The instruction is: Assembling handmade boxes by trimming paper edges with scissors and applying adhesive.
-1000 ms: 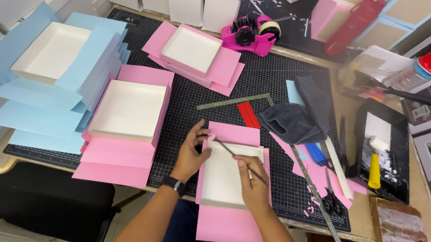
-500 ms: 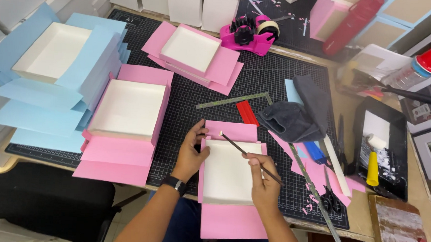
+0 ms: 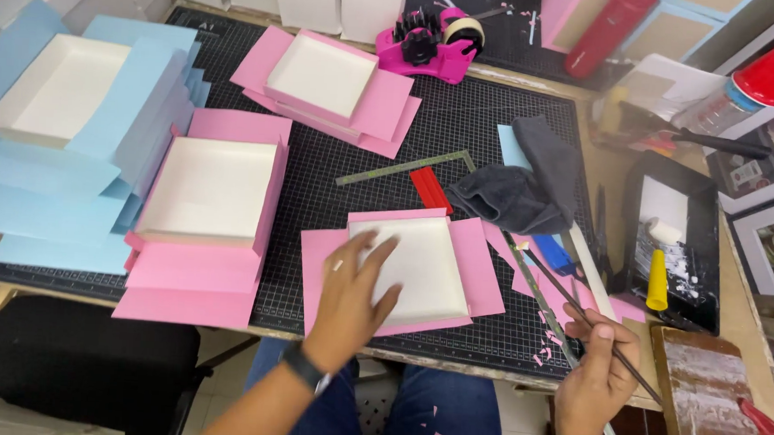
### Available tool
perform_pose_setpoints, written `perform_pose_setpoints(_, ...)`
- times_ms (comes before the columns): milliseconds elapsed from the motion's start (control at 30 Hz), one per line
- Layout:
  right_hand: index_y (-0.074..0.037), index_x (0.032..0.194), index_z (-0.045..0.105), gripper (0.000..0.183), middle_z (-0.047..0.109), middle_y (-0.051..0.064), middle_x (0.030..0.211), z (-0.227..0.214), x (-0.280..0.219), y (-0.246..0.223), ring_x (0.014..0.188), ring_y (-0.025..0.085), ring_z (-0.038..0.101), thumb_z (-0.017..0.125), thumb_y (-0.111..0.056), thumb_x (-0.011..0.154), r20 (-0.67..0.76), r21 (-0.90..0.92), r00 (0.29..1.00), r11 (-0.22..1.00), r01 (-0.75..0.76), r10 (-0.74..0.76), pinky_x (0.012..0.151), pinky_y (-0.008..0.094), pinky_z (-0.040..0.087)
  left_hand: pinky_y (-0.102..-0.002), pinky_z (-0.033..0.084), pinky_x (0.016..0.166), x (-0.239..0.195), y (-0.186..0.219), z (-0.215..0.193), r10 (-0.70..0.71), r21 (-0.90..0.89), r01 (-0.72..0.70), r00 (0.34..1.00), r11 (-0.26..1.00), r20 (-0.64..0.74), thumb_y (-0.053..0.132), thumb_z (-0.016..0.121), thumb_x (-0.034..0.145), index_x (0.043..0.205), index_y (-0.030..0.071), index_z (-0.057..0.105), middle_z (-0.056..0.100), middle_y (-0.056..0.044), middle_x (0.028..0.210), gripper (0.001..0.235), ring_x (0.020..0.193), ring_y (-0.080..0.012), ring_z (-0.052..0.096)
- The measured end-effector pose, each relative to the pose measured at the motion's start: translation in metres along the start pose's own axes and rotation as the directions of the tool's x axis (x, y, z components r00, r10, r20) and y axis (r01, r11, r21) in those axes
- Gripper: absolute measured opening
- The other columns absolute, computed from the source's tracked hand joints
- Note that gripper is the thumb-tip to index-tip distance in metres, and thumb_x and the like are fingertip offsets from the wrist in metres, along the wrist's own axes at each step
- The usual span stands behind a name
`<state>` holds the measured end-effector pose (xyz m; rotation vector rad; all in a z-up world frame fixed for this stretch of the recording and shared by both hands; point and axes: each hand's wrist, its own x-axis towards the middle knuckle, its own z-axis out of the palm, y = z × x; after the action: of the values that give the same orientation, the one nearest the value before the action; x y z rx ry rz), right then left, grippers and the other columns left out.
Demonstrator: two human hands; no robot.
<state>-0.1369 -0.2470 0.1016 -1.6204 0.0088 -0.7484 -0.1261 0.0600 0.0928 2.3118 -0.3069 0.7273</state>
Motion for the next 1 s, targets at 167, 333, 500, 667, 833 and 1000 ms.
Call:
perform_pose_setpoints(167, -0.003, 0.116, 0.057, 0.014, 0.071, 0.019, 0.113, 0.012, -0.015, -0.007, 0.097, 0.025, 0.071, 0.048, -0.013, 0.113, 0.09, 0.032, 0.995, 0.999, -0.037, 0.034, 0.088, 0.033, 0.059, -0.057, 0.048, 0.103, 0.099, -0.036, 0.046, -0.085, 0.138, 0.047, 0.955, 0.989, 0.285, 0.005, 0.082, 0.077, 0.156, 0.013, 0.037, 0.036, -0.026, 0.156, 0.091, 0.122, -0.0452, 0.056)
perform_pose_setpoints(333, 0.0, 0.114, 0.061, 0.016, 0.069, 0.013, 0.107, 0.023, -0.025, 0.002, 0.101, 0.029, 0.075, 0.05, -0.01, 0.11, 0.165, 0.083, 0.985, 0.996, 0.026, -0.04, 0.09, 0.031, 0.059, -0.057, 0.057, 0.065, 0.113, -0.07, 0.066, -0.227, 0.032, 0.241, 0.85, 0.97, 0.475, -0.015, 0.057, 0.081, 0.158, 0.018, 0.031, 0.031, -0.026, 0.159, 0.087, 0.081, -0.0471, 0.07)
perform_pose_setpoints(500, 0.0, 0.111, 0.061, 0.017, 0.067, 0.014, 0.11, 0.027, -0.031, 0.005, 0.105, 0.029, 0.075, 0.049, -0.012, 0.11, 0.221, 0.062, 0.974, 0.996, -0.059, 0.044, 0.091, 0.03, 0.058, -0.034, 0.059, 0.078, 0.053, -0.071, 0.035, -0.192, -0.225, 0.296, 0.9, 0.928, 0.391, -0.018, 0.055, 0.08, 0.158, 0.014, 0.039, 0.047, -0.011, 0.126, 0.086, 0.077, -0.018, 0.061)
perform_pose_setpoints(667, 0.001, 0.11, 0.062, 0.019, 0.07, 0.016, 0.107, 0.049, -0.035, 0.0, 0.104, 0.028, 0.076, 0.05, -0.013, 0.108, 0.294, 0.022, 0.954, 0.998, -0.061, 0.052, 0.091, 0.032, 0.059, -0.025, 0.058, 0.083, 0.001, -0.059, 0.015, -0.331, -0.347, 0.426, 0.894, 0.835, 0.301, -0.011, 0.063, 0.085, 0.157, 0.016, 0.04, 0.043, -0.007, 0.125, 0.08, 0.084, -0.0115, 0.058)
perform_pose_setpoints(833, -0.002, 0.11, 0.067, 0.018, 0.074, 0.013, 0.108, 0.087, -0.028, -0.007, 0.108, 0.025, 0.075, 0.054, -0.014, 0.104, 0.434, 0.01, 0.901, 1.0, -0.003, -0.002, 0.096, 0.033, 0.058, -0.024, 0.059, 0.072, 0.008, -0.056, 0.014, -0.435, -0.338, 0.514, 0.854, 0.788, 0.286, -0.004, 0.071, 0.083, 0.158, 0.019, 0.035, 0.039, -0.006, 0.128, 0.087, 0.09, -0.0104, 0.057)
perform_pose_setpoints(1000, -0.008, 0.108, 0.073, 0.028, 0.074, 0.005, 0.105, 0.121, -0.018, -0.009, 0.104, 0.019, 0.065, 0.05, -0.024, 0.106, 0.542, -0.169, 0.83, 0.95, 0.262, -0.132, 0.093, 0.033, 0.049, -0.033, 0.064, 0.085, 0.05, -0.075, 0.029, -0.247, -0.409, 0.34, 0.932, 0.846, 0.264, -0.006, 0.074, 0.078, 0.158, 0.019, 0.031, 0.032, -0.016, 0.153, 0.094, 0.127, -0.023, 0.058)
